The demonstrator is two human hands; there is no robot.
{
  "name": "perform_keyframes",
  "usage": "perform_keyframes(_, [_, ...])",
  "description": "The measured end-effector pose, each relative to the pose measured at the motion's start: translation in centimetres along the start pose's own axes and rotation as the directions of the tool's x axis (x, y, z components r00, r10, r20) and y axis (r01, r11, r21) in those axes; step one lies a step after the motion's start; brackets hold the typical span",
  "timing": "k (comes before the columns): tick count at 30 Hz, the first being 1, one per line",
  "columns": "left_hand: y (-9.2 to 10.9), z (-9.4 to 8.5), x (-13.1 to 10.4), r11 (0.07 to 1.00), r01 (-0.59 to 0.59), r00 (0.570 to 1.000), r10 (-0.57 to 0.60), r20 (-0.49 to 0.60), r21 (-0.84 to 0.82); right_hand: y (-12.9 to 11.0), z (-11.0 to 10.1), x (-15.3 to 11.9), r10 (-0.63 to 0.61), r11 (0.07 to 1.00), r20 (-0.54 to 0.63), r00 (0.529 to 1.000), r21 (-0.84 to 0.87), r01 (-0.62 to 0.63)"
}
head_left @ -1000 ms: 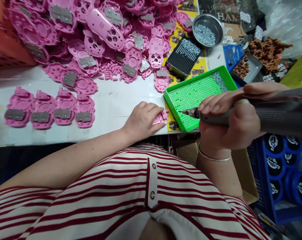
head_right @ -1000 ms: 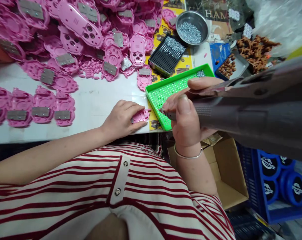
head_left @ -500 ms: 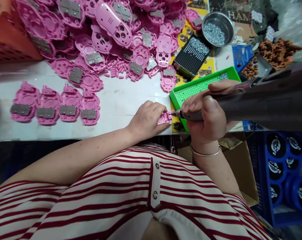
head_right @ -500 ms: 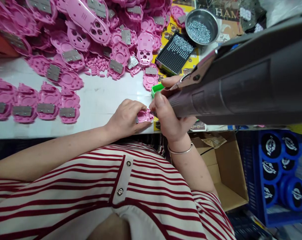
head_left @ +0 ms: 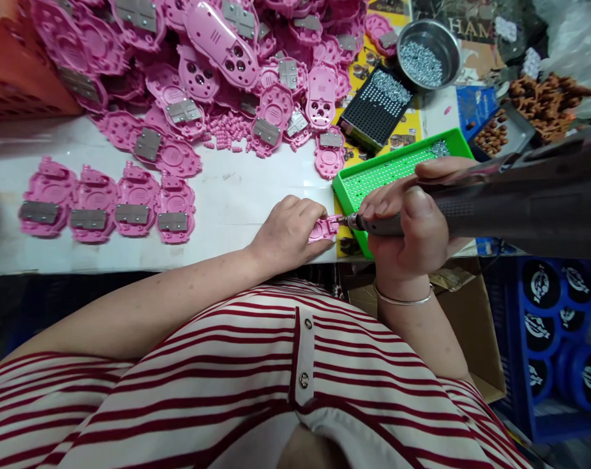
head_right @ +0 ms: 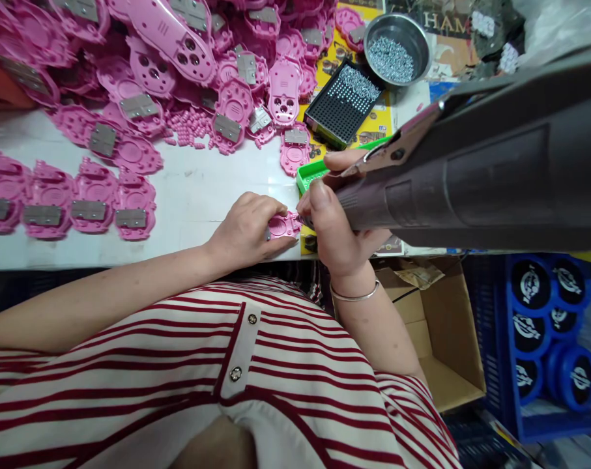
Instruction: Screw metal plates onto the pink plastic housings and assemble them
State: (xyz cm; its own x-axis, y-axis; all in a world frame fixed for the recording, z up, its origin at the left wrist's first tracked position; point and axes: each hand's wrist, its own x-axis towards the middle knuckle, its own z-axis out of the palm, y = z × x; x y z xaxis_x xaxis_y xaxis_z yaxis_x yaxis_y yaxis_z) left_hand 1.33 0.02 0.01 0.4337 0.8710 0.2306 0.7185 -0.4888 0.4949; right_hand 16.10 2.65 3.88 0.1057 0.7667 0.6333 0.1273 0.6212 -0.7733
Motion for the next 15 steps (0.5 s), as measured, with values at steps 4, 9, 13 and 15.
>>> perform_keyframes(4, [-0.03, 0.08, -0.03, 1.000, 0.005, 1.000, -0.005, -0.007, -0.009, 0.28, -0.04, 0.03, 0.004, 0.997, 0.019, 1.000, 0.082, -0.006])
perform_keyframes(9, [0.00, 0.03, -0.03, 1.000, 0.005, 1.000, -0.005, -0.007, -0.004, 0.31, -0.09, -0.02, -0.009, 0.999, 0.022, 1.000, 0.032, 0.008])
perform_keyframes(13, [-0.01, 0.08, -0.04, 1.000, -0.003, 1.000, 0.003, -0.002, -0.001, 0.51, -0.21, -0.23, 0.011, 1.000, 0.023, 1.000, 0.006, -0.011])
perform_keyframes(15, [-0.02, 0.15, -0.02, 1.000, -0.002, 1.000, 0.002, 0.002, 0.001, 0.79, -0.42, -0.34, 0.062, 0.997, 0.086, 0.994, -0.058, -0.057])
